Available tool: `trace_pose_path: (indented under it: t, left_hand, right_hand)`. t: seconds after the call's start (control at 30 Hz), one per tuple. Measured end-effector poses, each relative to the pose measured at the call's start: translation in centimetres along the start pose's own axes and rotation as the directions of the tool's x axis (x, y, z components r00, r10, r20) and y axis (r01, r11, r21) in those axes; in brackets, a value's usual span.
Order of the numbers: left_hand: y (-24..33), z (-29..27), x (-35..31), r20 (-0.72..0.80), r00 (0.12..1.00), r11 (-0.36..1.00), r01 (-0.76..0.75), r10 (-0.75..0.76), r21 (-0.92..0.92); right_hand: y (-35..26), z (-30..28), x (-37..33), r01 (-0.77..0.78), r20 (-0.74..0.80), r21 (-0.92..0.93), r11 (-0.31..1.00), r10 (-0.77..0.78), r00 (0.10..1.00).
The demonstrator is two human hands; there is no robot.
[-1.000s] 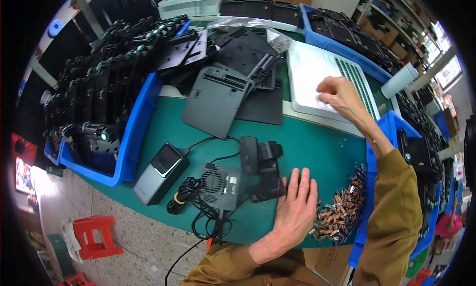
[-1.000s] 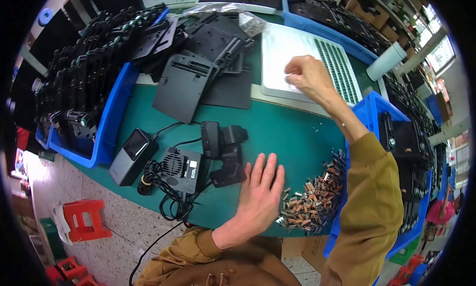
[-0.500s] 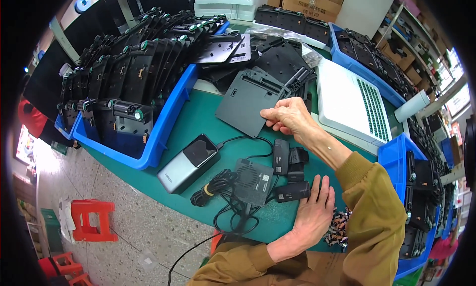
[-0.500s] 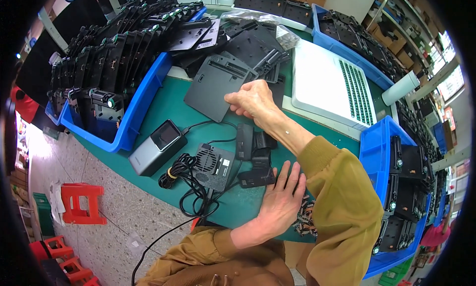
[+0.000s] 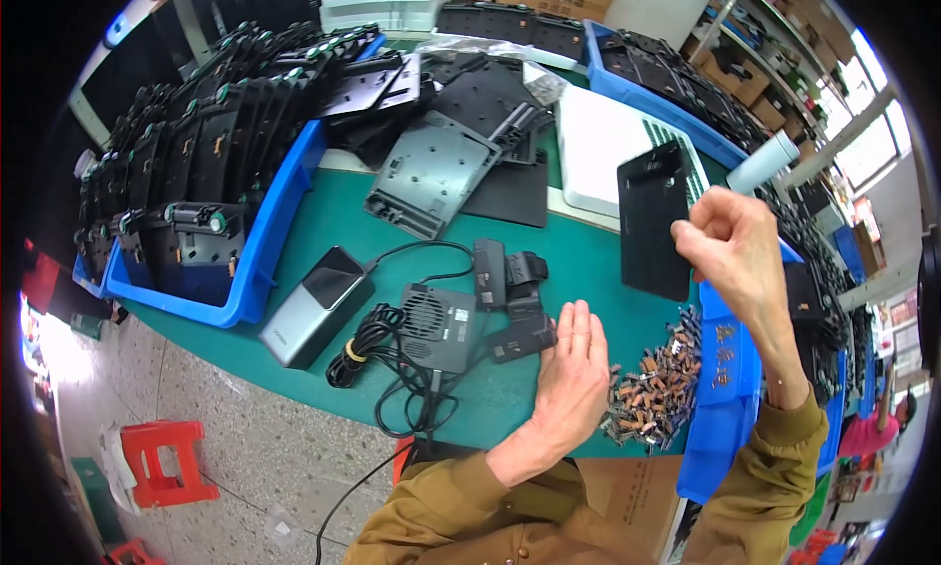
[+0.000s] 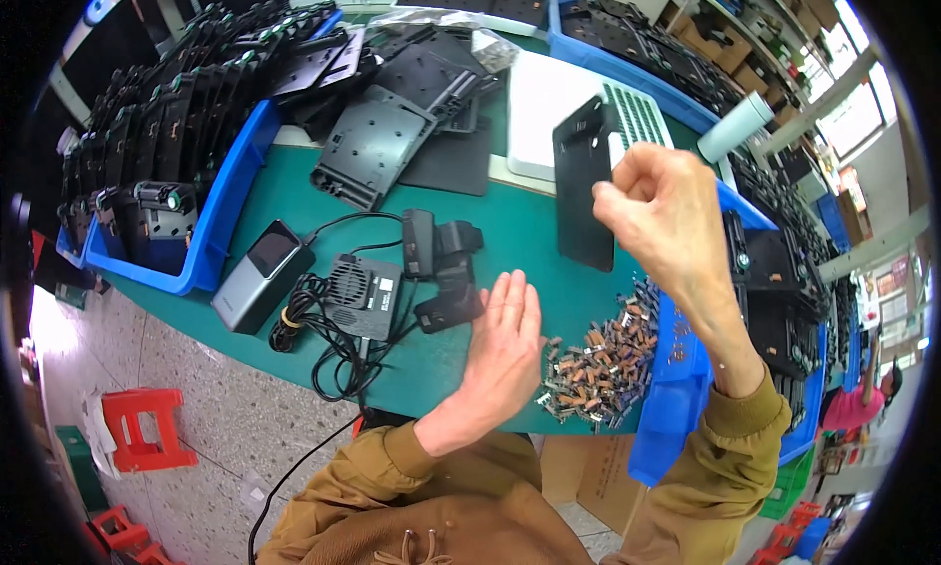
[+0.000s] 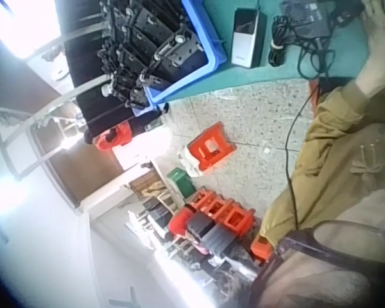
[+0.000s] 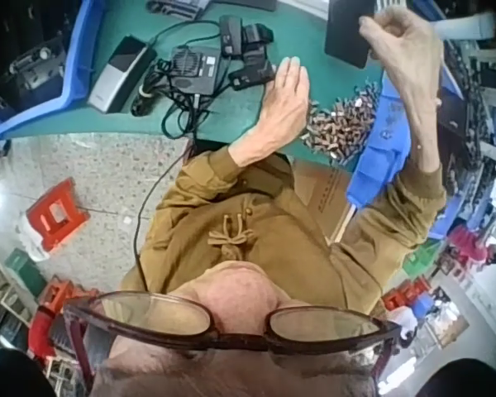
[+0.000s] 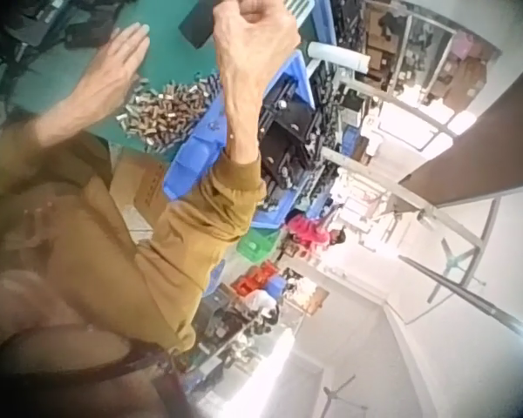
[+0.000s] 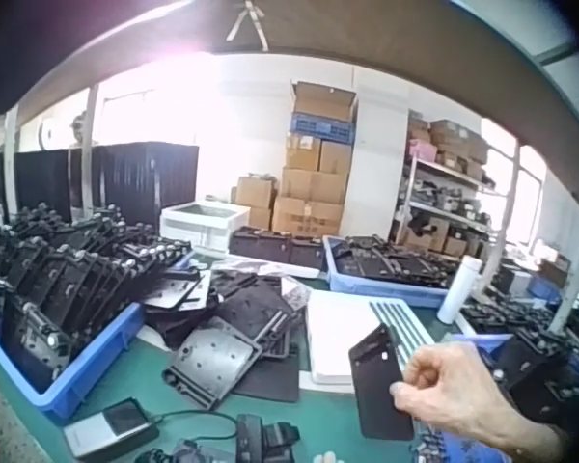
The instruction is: The person picks up a plastic base, places it on the table, and inserts a green circular component and a small metal part into it. They then place the assembled base into a blue bin and repeat the process.
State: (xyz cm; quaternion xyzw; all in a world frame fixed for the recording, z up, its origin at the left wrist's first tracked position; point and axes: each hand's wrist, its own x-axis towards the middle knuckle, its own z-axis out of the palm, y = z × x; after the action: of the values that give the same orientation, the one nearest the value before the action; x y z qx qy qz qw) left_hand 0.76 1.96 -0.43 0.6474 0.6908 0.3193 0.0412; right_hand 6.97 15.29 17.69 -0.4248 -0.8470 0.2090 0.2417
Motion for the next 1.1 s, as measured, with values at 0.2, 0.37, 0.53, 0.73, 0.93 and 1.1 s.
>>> trace_pose_path:
  t: [0.2, 0.37, 0.53, 0.73, 0.93, 1.1]
  left_hand:
    - [0.5, -0.6, 0.5, -0.098, 0.993, 0.966, 0.034, -0.061, -0.255]
    - [0.4, -0.6, 0.7, -0.199, 0.976, 0.905, -0.009, -0.084, -0.425]
    - [0.6, -1.0, 0.8, -0.211, 0.972, 0.928, 0.018, -0.103, -0.373]
    - [0.1, -0.4, 0.4, -0.013, 1.0, 0.995, 0.026, -0.027, -0.097]
    - [0.4, -0.2, 0.4, 0.037, 0.999, 1.0, 0.007, -0.007, -0.011]
    - [0.3, -0.2, 0.4, 0.048, 0.998, 0.999, 0.037, -0.036, -0.008]
  right_hand:
    - [3.0, 3.8, -0.9, 0.084, 0.146, -0.212, 0.974, -0.053, 0.988]
    - [3.1, 7.2, -0.3, 0.12, 0.259, -0.028, 0.992, -0.109, 0.96]
    - [5.0, 8.4, 0.8, -0.123, 0.423, 0.062, 0.99, 0.086, 0.902]
    - [7.5, 9.4, 0.4, -0.415, 0.545, 0.25, 0.875, 0.227, 0.807]
    - [10.8, 8.6, 1.8, 0.331, 0.271, -0.308, 0.892, -0.251, 0.929]
    - [10.7, 8.3, 1.2, 0.247, 0.328, -0.466, 0.85, -0.093, 0.94]
